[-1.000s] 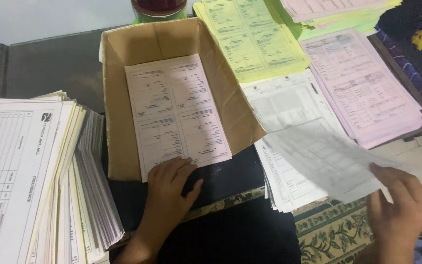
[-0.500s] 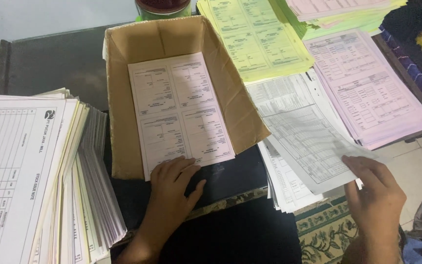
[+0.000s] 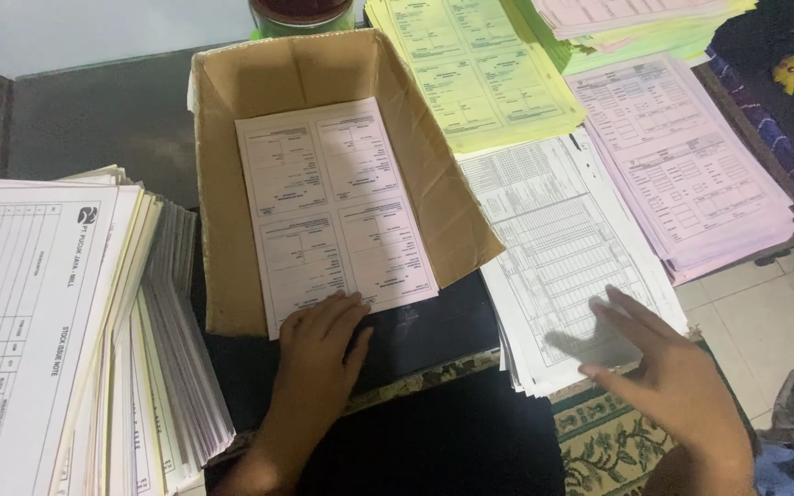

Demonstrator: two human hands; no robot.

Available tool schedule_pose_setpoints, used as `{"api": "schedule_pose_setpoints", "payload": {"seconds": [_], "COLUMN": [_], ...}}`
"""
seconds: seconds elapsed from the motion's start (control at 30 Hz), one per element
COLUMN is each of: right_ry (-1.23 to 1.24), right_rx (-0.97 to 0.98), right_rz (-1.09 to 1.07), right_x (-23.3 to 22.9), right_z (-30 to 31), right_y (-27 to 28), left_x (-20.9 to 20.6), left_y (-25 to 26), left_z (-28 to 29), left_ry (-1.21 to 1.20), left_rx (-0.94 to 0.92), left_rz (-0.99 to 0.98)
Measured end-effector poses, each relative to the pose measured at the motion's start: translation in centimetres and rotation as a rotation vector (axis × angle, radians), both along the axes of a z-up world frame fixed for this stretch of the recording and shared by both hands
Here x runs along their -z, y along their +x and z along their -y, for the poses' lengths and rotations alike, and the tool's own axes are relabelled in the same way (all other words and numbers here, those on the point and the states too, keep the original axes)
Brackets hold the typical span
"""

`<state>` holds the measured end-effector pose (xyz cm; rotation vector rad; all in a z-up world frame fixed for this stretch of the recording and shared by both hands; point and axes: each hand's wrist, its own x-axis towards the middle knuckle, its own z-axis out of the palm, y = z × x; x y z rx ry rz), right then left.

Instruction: Sorting a large stack of multi-colored papers into organized piles and a cardboard box.

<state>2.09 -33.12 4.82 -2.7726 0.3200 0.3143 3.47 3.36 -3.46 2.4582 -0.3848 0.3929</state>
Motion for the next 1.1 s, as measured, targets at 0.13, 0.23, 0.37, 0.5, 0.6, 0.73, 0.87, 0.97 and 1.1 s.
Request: {"api": "schedule_pose_setpoints", "payload": {"seconds": [0.13, 0.23, 0.37, 0.5, 0.6, 0.73, 0.87, 0.97, 1.1], "right_ry": [-0.02, 0.049, 0.079, 0.163, 0.239, 0.352, 0.521, 0.556, 0.596], "right_rx": [-0.031, -0.043, -0.054, -0.11, -0.266, -0.41, -0.496, -0.536, -0.522], "right_rz": [0.151, 0.217, 0.309, 0.446, 0.598, 0.657, 0.604, 0.542, 0.559], "right_x": [0.5, 0.6, 0.8, 1.2, 2.6, 6.5, 4.9, 4.0, 4.1], "right_z": [0.4, 0.3, 0.1, -1.3, -2.0, -2.7, -7.0, -8.8, -9.8], "right_y": [0.0, -0.2, -0.3, -0.4, -0.3, 0.1, -0.5, -0.4, -0.2], "left_x": [-1.0, -0.9, 0.2, 1.2, -0.1, -0.9, -1.1, -2.5, -2.0], "left_y": [0.1, 0.1, 0.1, 0.1, -0.1, -0.4, -0.6, -0.7, -1.0], "left_z": [0.2, 0.3, -0.2, -0.2, 0.1, -0.4, -0.9, -1.2, -1.3], "left_ry": [0.0, 0.017, -0.003, 0.198, 0.009, -0.126, -0.501, -0.591, -0.534], "left_rx": [-0.007, 0.002, 0.03, -0.004, -0.136, -0.17, -0.281, -0.298, -0.257], "left_rz": [0.049, 0.036, 0.067, 0.14, 0.236, 0.102, -0.153, -0.144, -0.051]}}
